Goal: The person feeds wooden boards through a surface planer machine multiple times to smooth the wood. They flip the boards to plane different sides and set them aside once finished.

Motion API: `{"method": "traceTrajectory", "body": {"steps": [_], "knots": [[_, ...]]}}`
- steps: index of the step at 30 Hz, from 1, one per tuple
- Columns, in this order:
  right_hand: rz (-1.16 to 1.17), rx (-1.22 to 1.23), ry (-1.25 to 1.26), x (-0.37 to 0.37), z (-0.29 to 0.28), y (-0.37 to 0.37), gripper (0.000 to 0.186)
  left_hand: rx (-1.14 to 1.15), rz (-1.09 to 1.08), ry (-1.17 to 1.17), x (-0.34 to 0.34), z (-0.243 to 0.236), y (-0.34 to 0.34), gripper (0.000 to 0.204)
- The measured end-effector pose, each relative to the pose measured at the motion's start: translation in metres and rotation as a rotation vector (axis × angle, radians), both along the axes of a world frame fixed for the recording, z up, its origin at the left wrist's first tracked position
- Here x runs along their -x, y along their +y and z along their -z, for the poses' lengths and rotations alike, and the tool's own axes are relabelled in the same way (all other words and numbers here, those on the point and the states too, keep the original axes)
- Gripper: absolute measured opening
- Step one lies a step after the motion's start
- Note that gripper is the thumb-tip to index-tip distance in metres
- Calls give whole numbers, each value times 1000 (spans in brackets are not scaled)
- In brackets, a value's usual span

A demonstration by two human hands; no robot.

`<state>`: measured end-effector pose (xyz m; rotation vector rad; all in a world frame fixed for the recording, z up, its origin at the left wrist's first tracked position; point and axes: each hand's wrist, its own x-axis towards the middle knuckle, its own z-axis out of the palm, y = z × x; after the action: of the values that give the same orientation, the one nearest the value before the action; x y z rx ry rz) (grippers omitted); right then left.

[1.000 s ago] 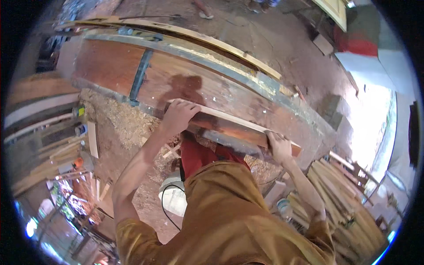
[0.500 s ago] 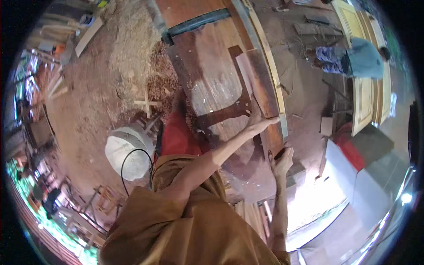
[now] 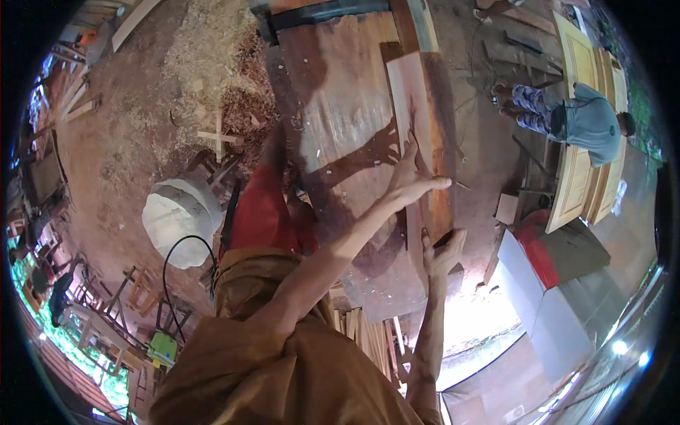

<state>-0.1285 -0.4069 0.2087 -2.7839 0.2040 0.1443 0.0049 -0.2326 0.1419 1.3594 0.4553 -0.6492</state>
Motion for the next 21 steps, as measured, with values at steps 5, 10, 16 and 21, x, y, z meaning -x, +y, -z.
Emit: {"method": "traceTrajectory", "body": {"steps": [5,10,16,21], "knots": [[3,3,-48,-47,1,30,58,162,-76,81,-44,7,27,140],[-16,37,-77,-86,7,50,59,98,-115,-32,-87,-1,51,137],[-24,32,-150,-139,10,87,58,71,-104,-64,-146,30,82,147],[-1,66,-118,-164,11,99,62,58,-115,-89,-170,18,94,112]]}}
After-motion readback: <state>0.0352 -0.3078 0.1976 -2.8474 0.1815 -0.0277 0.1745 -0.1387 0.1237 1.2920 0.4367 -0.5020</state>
